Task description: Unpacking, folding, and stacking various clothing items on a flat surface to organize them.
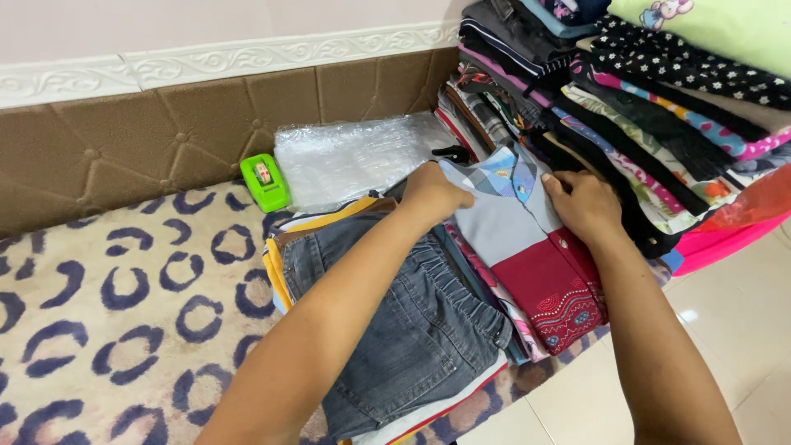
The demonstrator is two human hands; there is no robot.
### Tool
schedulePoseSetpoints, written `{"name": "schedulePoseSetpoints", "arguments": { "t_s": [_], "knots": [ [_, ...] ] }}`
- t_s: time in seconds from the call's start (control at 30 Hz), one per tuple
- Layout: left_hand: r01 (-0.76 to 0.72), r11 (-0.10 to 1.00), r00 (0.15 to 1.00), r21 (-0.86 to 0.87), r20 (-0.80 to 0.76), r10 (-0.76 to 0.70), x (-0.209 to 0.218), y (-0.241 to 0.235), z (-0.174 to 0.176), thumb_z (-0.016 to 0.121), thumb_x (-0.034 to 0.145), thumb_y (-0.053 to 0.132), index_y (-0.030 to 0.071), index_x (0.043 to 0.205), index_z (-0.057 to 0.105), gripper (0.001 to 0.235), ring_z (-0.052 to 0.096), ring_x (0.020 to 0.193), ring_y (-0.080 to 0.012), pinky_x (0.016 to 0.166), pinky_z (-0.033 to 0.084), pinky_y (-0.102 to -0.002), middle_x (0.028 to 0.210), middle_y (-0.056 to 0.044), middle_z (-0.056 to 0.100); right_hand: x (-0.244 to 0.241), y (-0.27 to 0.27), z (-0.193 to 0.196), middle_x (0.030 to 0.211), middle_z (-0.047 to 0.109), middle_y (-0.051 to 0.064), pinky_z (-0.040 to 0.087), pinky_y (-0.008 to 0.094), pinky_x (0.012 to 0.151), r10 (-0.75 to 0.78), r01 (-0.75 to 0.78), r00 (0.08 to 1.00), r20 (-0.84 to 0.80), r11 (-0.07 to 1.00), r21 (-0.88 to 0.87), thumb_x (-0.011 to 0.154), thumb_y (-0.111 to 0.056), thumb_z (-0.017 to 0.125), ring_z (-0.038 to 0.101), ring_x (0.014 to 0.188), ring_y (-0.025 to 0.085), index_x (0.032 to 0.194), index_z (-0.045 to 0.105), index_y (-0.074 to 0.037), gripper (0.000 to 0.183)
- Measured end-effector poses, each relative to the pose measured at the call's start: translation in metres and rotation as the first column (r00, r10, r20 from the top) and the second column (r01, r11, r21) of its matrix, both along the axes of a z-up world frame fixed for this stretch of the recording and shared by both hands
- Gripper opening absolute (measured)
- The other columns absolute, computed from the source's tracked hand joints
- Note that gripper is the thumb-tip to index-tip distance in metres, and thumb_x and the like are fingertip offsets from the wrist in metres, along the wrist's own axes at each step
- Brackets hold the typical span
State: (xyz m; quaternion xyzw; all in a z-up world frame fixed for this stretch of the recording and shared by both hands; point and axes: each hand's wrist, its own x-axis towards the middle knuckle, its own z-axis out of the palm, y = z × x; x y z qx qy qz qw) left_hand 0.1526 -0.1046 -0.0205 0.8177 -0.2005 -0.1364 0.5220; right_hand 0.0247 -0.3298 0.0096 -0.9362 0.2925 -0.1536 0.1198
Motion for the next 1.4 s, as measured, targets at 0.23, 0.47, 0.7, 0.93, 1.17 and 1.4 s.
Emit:
{"name": "schedulePoseSetpoints", "arguments": {
  "t_s": [0.23, 0.47, 0.7, 0.93, 1.17, 1.4],
  "knots": [
    [0.039, 0.998, 0.996, 0.055, 0.082, -0.044, -0.011, 0.001, 0.028, 0.085, 0.062, 0.028, -0.008, 0.096, 0.072, 0.052, 0.075, 0.090, -0.0289, 0.079, 0.059, -0.036, 0.098, -0.024, 0.075, 0.001, -0.004, -0.002, 0.125, 0.069, 0.018, 0.047, 0.050, 0.101, 0.000, 0.000, 1.000, 0.018, 1.000, 0.014, 0.096, -0.054, 0.059, 0.062, 0.119, 0.040, 0.128, 0.074, -0.019, 0.049],
    [0.037, 0.964, 0.998, -0.264, 0.056, -0.023, -0.036, -0.028, 0.028, 0.080, 0.072, 0.020, 0.000, 0.105, 0.066, 0.042, 0.075, 0.092, -0.0297, 0.080, 0.058, -0.039, 0.100, -0.018, 0.076, 0.003, -0.018, -0.013, 0.127, 0.069, 0.022, 0.046, 0.045, 0.106, 0.011, -0.017, 0.998, 0.068, 0.995, 0.095, 0.096, -0.052, 0.060, 0.063, 0.121, 0.039, 0.136, 0.069, -0.016, 0.054],
    [0.333, 0.803, 0.834, -0.494, 0.552, -0.007, -0.094, -0.023, 0.078, 0.072, 0.085, 0.008, 0.002, 0.113, 0.056, 0.033, 0.072, 0.106, -0.0327, 0.089, 0.056, -0.039, 0.107, -0.014, 0.074, -0.019, -0.052, 0.006, 0.123, 0.069, 0.011, 0.048, 0.037, 0.100, 0.012, -0.473, 0.858, 0.514, 0.410, 0.780, 0.104, -0.029, 0.060, 0.065, 0.108, 0.022, 0.133, 0.064, 0.004, 0.044],
    [0.410, 0.562, 0.886, -0.718, 0.459, -0.059, -0.134, 0.042, 0.122, 0.068, 0.099, 0.004, 0.001, 0.117, 0.057, 0.021, 0.071, 0.102, -0.0185, 0.096, 0.056, -0.032, 0.106, -0.009, 0.072, -0.087, -0.032, 0.052, 0.125, 0.071, 0.012, 0.051, 0.042, 0.099, 0.277, -0.556, 0.825, 0.493, 0.239, 0.796, 0.093, -0.016, 0.066, 0.068, 0.110, 0.023, 0.138, 0.060, 0.004, 0.049],
    [0.160, 0.517, 0.945, -0.841, -0.021, -0.326, -0.143, 0.163, 0.141, 0.069, 0.091, 0.005, 0.003, 0.129, 0.055, 0.040, 0.066, 0.072, -0.0157, 0.048, 0.052, -0.028, 0.100, -0.008, 0.069, -0.100, 0.065, 0.097, 0.126, 0.071, 0.017, 0.053, 0.039, 0.097, 0.283, -0.676, 0.729, 0.623, 0.155, 0.721, 0.091, -0.006, 0.065, 0.069, 0.109, 0.023, 0.147, 0.056, 0.007, 0.059],
    [-0.316, 0.798, 0.859, -0.514, -0.512, 0.010, -0.055, 0.227, 0.040, 0.067, 0.088, 0.021, 0.017, 0.131, 0.054, 0.045, 0.065, 0.099, -0.0157, 0.081, 0.053, -0.038, 0.115, -0.003, 0.066, -0.021, 0.158, 0.040, 0.120, 0.068, 0.015, 0.055, 0.043, 0.091, 0.319, -0.248, 0.930, 0.183, 0.177, 0.952, 0.085, -0.007, 0.065, 0.068, 0.105, 0.025, 0.146, 0.051, -0.019, 0.064]
  ]
}}
